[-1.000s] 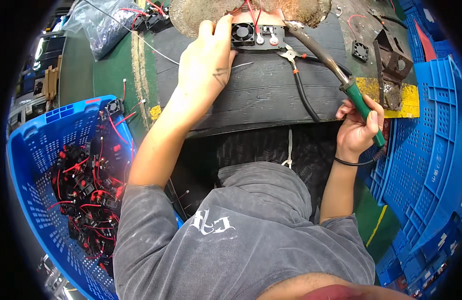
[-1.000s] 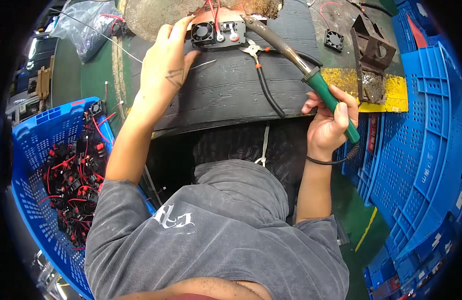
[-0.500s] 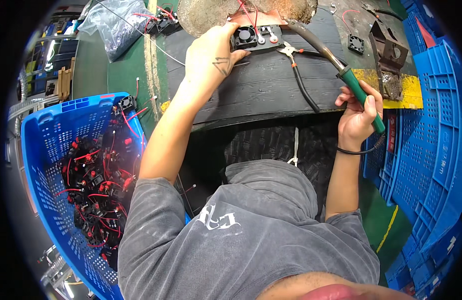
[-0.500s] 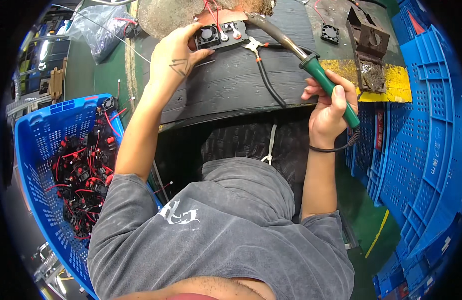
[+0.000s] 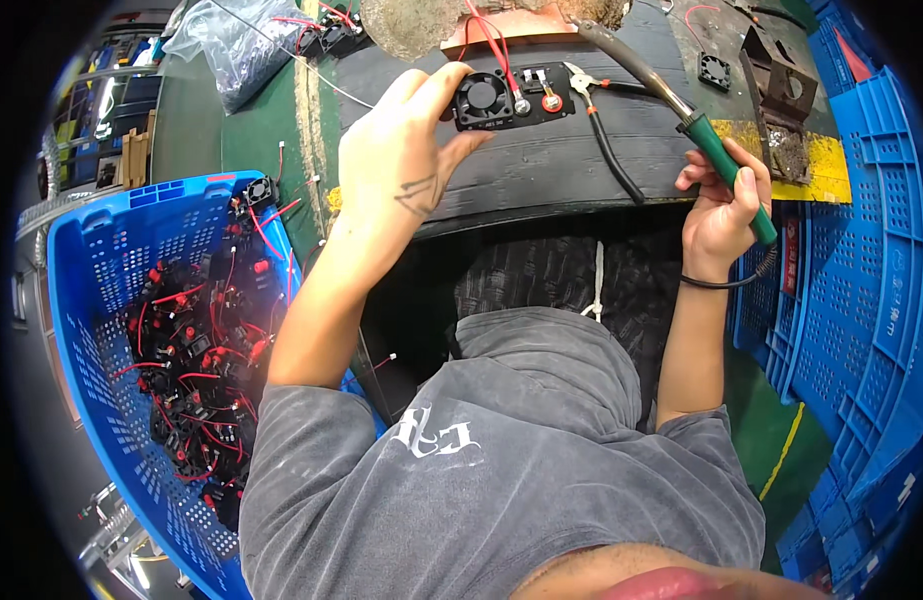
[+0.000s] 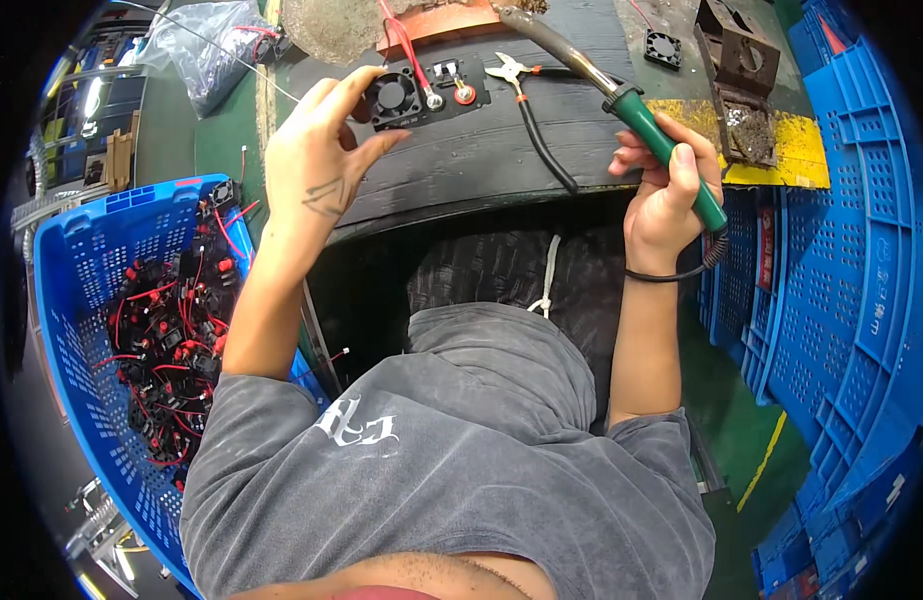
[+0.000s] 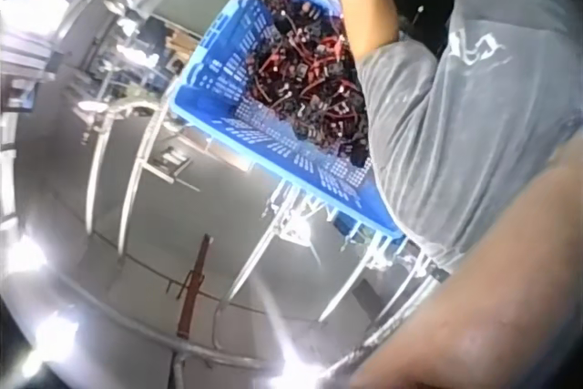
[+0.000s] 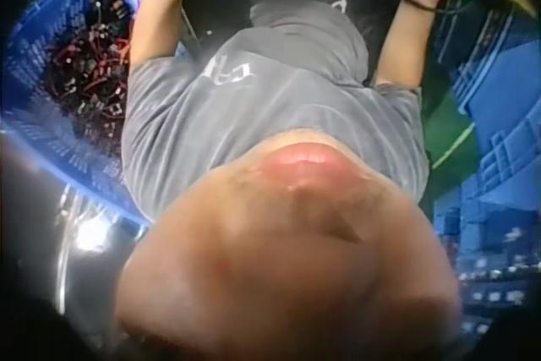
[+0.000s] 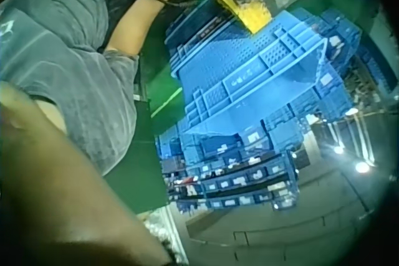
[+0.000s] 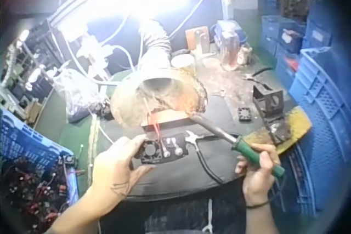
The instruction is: Soldering electrical wires to small cooling fans at a factory assembly station.
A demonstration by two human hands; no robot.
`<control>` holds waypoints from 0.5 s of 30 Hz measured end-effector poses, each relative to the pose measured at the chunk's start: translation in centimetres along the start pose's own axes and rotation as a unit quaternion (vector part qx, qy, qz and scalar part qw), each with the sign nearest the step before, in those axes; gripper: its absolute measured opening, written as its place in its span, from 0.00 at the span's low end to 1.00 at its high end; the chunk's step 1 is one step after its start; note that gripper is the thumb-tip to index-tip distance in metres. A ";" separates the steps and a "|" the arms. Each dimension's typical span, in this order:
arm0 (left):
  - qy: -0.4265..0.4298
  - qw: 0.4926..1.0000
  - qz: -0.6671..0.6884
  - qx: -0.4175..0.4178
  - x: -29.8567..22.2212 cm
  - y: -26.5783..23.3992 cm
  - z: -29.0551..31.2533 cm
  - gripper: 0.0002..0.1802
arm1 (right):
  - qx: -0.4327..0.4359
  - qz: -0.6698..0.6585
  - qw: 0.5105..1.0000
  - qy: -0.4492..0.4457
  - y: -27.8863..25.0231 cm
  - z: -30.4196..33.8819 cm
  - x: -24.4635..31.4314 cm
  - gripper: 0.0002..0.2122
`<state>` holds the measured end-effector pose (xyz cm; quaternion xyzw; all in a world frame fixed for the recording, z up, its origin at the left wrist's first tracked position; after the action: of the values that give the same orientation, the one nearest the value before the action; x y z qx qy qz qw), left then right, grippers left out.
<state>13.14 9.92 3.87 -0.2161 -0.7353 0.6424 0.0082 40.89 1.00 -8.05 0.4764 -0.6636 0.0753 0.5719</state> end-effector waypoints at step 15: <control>-0.064 0.997 0.006 0.048 3.3 -4.2 3.3 0.31 | -0.003 -0.001 1.000 -0.001 -0.2 0.2 0.0 0.17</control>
<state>7.90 7.52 6.37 -0.1784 -0.7016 0.6891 -0.0323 40.90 0.77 -8.14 0.4755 -0.6640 0.0727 0.5725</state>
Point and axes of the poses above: each hand's wrist, its own z-axis away from the middle knuckle, its own y-axis out of the palm, x = y × z, the point moved 7 cm from there along -z, towards the middle knuckle, and after that the axes turned 13 degrees about -y, right-handed, at the moved point
